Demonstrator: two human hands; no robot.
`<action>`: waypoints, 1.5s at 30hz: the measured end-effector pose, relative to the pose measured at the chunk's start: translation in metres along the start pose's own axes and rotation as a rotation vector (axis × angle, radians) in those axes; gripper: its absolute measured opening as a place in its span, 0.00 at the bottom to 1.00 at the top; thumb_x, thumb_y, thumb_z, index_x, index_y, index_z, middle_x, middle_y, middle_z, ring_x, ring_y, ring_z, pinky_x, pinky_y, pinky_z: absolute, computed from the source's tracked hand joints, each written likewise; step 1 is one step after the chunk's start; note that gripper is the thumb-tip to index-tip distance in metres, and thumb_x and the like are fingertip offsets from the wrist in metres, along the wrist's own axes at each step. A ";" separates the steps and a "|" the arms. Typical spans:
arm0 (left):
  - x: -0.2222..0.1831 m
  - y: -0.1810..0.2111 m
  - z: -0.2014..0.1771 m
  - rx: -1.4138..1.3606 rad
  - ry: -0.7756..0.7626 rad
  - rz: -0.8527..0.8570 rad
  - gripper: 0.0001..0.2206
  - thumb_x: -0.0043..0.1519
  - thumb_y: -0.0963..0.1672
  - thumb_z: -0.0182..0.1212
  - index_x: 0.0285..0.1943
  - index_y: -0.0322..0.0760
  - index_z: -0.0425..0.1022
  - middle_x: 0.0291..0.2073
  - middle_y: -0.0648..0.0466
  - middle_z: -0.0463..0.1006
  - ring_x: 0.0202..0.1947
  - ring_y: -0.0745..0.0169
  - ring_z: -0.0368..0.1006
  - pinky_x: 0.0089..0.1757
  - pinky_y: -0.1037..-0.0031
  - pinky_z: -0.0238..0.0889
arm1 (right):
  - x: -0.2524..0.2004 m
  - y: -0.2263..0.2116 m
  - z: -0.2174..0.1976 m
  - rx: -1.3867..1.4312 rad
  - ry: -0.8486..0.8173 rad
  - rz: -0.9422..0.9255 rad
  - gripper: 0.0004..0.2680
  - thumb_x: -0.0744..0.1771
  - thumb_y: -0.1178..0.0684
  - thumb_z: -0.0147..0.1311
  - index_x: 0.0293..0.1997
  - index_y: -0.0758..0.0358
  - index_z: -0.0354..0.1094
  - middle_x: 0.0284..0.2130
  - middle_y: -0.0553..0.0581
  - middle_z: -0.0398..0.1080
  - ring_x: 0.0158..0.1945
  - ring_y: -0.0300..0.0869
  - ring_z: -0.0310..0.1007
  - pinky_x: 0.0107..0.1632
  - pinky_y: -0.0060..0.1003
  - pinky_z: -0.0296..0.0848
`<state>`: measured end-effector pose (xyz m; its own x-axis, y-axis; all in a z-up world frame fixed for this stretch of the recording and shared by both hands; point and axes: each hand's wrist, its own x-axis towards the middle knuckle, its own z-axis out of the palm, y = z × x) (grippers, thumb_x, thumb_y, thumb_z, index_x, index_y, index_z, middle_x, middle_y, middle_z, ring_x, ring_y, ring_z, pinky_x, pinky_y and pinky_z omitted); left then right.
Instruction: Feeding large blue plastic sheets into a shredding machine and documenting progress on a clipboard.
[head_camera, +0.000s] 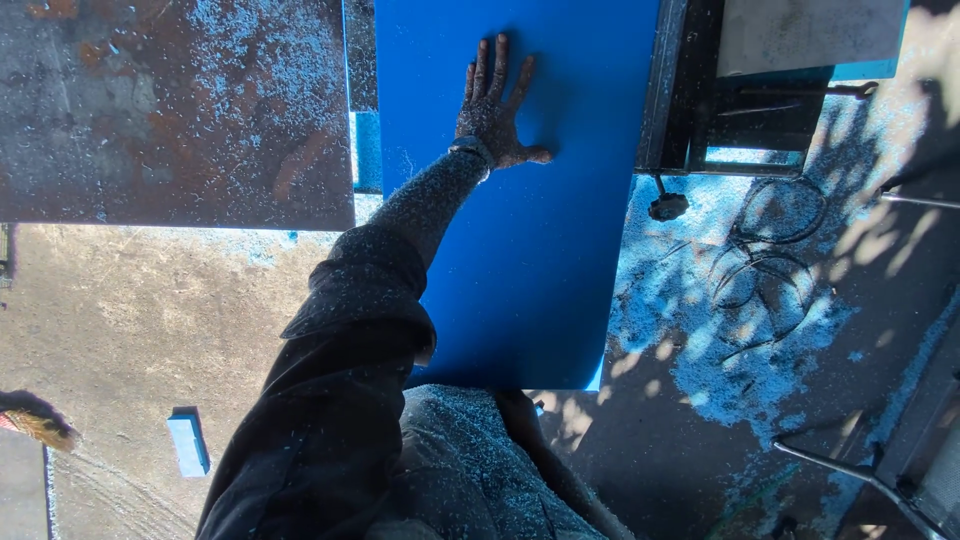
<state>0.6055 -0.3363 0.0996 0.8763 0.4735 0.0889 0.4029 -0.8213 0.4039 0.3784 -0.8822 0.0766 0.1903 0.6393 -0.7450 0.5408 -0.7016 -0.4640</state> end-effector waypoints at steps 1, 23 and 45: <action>0.002 -0.002 0.002 0.017 0.009 -0.001 0.68 0.39 0.76 0.65 0.83 0.55 0.33 0.77 0.41 0.20 0.75 0.29 0.18 0.67 0.31 0.29 | -0.002 -0.008 -0.009 0.052 -0.012 0.066 0.14 0.70 0.47 0.49 0.63 0.52 0.66 0.57 0.52 0.73 0.60 0.44 0.71 0.63 0.48 0.69; 0.057 -0.005 -0.041 0.054 -0.326 -0.140 0.67 0.43 0.76 0.59 0.87 0.53 0.32 0.80 0.39 0.22 0.79 0.29 0.18 0.73 0.35 0.24 | 0.030 -0.120 -0.197 -0.275 0.491 -0.132 0.38 0.60 0.57 0.66 0.77 0.49 0.43 0.76 0.63 0.35 0.78 0.64 0.33 0.75 0.64 0.42; -0.239 0.079 -0.102 -0.095 -0.473 0.135 0.60 0.45 0.63 0.72 0.81 0.35 0.43 0.80 0.38 0.35 0.80 0.38 0.31 0.72 0.47 0.35 | 0.069 -0.095 -0.235 -0.423 0.565 -0.181 0.40 0.59 0.47 0.69 0.78 0.49 0.40 0.76 0.64 0.36 0.77 0.67 0.37 0.73 0.66 0.47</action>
<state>0.4010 -0.4821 0.2030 0.9517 0.1509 -0.2675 0.2711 -0.8223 0.5004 0.5322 -0.6974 0.1821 0.4004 0.8787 -0.2600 0.8524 -0.4613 -0.2462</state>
